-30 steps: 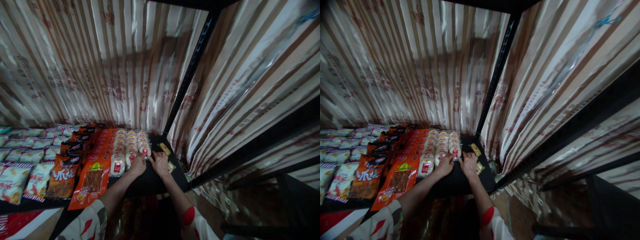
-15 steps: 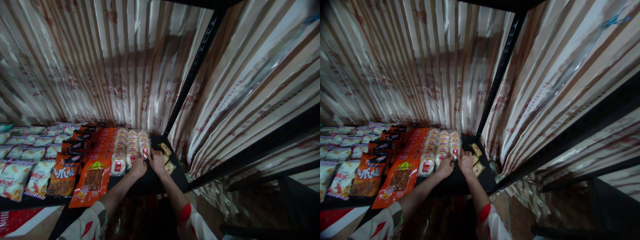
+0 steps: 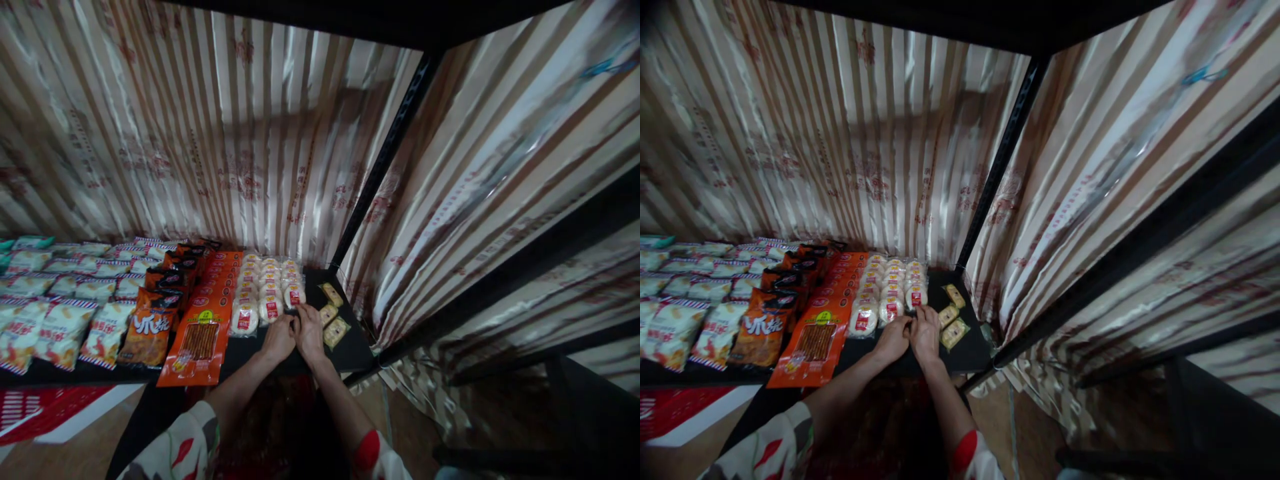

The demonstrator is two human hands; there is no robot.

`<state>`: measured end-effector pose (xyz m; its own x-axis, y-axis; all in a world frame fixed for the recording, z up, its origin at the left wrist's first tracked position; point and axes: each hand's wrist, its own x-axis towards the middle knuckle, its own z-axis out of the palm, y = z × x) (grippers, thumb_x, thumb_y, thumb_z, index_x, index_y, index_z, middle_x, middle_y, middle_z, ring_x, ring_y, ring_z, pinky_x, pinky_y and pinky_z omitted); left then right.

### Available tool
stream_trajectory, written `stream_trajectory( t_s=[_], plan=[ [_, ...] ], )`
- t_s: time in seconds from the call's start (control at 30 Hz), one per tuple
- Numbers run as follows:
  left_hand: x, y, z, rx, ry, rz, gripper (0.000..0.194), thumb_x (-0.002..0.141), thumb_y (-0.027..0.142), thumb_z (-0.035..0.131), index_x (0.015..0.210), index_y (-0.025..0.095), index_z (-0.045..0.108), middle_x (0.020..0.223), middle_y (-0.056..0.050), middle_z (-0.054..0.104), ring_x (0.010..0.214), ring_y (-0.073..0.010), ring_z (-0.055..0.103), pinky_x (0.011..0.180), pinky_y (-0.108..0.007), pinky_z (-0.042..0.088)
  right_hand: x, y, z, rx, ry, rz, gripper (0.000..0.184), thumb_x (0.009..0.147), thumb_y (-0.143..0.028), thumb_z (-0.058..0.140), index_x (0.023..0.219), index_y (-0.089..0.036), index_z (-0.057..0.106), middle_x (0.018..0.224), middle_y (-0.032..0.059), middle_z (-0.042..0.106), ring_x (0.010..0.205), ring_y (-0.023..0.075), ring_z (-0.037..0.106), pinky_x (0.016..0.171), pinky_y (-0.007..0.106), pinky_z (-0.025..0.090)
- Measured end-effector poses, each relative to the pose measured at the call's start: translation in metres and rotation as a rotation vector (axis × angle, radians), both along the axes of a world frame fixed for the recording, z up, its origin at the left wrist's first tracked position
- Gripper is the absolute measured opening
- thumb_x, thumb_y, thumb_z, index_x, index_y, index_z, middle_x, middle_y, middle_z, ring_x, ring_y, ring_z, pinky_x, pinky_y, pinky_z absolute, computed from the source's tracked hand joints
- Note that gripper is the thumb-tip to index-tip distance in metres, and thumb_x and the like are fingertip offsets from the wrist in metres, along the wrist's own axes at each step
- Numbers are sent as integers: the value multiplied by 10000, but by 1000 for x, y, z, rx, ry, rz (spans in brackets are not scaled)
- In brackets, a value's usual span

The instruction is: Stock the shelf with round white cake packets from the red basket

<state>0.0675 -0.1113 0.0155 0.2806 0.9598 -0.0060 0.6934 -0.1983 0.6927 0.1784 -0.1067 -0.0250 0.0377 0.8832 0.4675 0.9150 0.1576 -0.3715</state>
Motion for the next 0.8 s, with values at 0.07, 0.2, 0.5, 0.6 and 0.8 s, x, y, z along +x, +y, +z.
stream_trajectory(
  t_s=[0.07, 0.2, 0.5, 0.6, 0.8],
  plan=[
    [-5, -9, -1, -8, -1, 4, 324, 747, 65, 403, 1004, 133, 589, 1027, -100, 633, 953, -153, 584, 858, -236, 420, -7, -12, -3, 4, 30, 17, 368, 787, -145, 393, 1096, -111, 590, 1096, 133, 570, 1059, 228, 454, 932, 392, 361],
    [-17, -30, -5, -16, -14, 32, 272, 785, 128, 410, 979, 153, 599, 984, -80, 640, 920, -147, 586, 820, -229, 424, -24, -37, -8, -6, 125, 61, 357, 800, -130, 371, 1060, -144, 615, 1096, 116, 585, 1042, 207, 479, 914, 373, 393],
    [-44, -78, -23, -2, 4, 106, 276, 799, 132, 363, 937, 182, 596, 919, -54, 631, 846, -132, 577, 772, -215, 418, -61, -89, -22, -54, 301, 104, 378, 781, -99, 371, 1079, -157, 595, 1083, 108, 601, 1036, 197, 495, 910, 372, 410],
    [-54, -94, -29, 1, 7, 121, 291, 790, 113, 352, 941, 190, 588, 937, -51, 622, 865, -132, 568, 806, -220, 411, -72, -102, -33, -64, 301, 110, 387, 770, -106, 387, 1097, -164, 584, 1101, 107, 596, 1046, 203, 493, 911, 379, 411],
    [-75, -113, -56, -23, -9, 64, 301, 761, 99, 347, 942, 154, 581, 965, -86, 619, 917, -154, 558, 871, -244, 408, -91, -126, -55, -17, 299, 162, 358, 804, -154, 377, 1102, -168, 574, 1111, 103, 588, 1083, 204, 470, 926, 384, 398]
  ],
)
